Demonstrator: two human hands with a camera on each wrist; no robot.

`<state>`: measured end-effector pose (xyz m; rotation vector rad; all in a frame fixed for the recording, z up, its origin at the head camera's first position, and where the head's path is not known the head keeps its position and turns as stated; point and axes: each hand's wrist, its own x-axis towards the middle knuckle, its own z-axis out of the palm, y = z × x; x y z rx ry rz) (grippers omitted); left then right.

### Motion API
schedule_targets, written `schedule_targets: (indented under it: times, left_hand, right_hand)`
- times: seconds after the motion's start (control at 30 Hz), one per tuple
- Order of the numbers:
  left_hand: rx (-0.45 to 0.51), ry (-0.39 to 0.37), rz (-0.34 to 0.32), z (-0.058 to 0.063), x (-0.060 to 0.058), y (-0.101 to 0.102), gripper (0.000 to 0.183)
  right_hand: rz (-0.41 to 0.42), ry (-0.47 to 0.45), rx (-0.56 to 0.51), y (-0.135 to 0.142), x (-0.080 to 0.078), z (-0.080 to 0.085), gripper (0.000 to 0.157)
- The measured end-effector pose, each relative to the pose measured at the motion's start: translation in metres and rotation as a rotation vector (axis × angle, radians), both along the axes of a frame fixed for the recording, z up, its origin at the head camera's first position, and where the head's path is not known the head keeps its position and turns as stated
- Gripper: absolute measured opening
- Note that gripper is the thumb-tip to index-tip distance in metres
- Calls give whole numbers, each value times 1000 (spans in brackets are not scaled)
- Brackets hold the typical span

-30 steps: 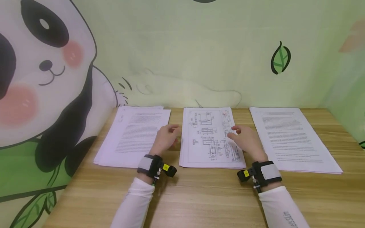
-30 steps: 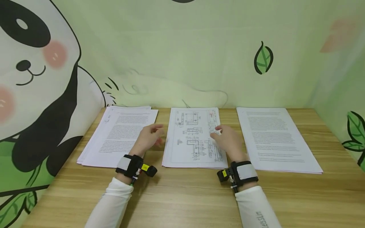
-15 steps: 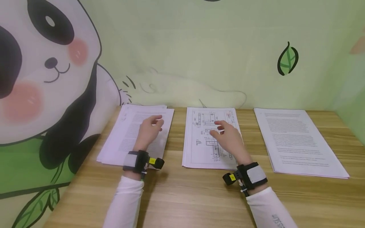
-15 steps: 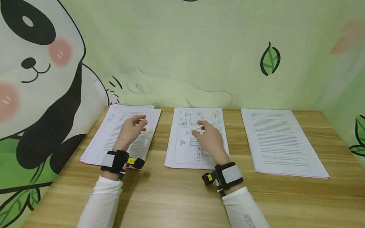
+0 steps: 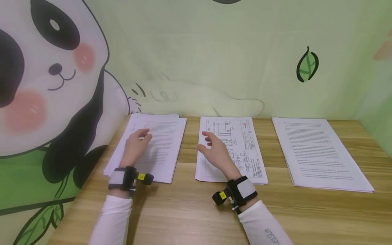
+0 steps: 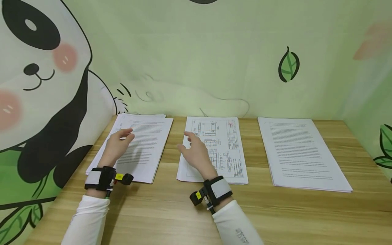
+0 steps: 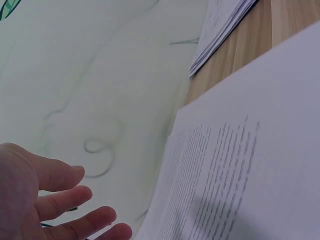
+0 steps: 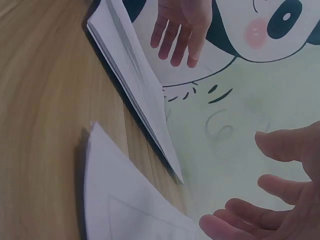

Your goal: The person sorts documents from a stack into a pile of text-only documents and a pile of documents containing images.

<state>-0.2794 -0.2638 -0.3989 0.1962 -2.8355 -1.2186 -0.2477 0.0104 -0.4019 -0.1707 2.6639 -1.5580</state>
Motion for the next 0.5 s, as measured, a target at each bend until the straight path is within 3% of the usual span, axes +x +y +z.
schedule_targets:
  times: [0.23,0.5]
  left_hand:
    - [44,-111,47,-2,2,-33,59]
    - [1,-205,40,-14,4,-52,64]
  right_hand:
    - [54,-100,-131,-31,-1,-14,58]
    - [75,-278,-338,-62,2,-26,58]
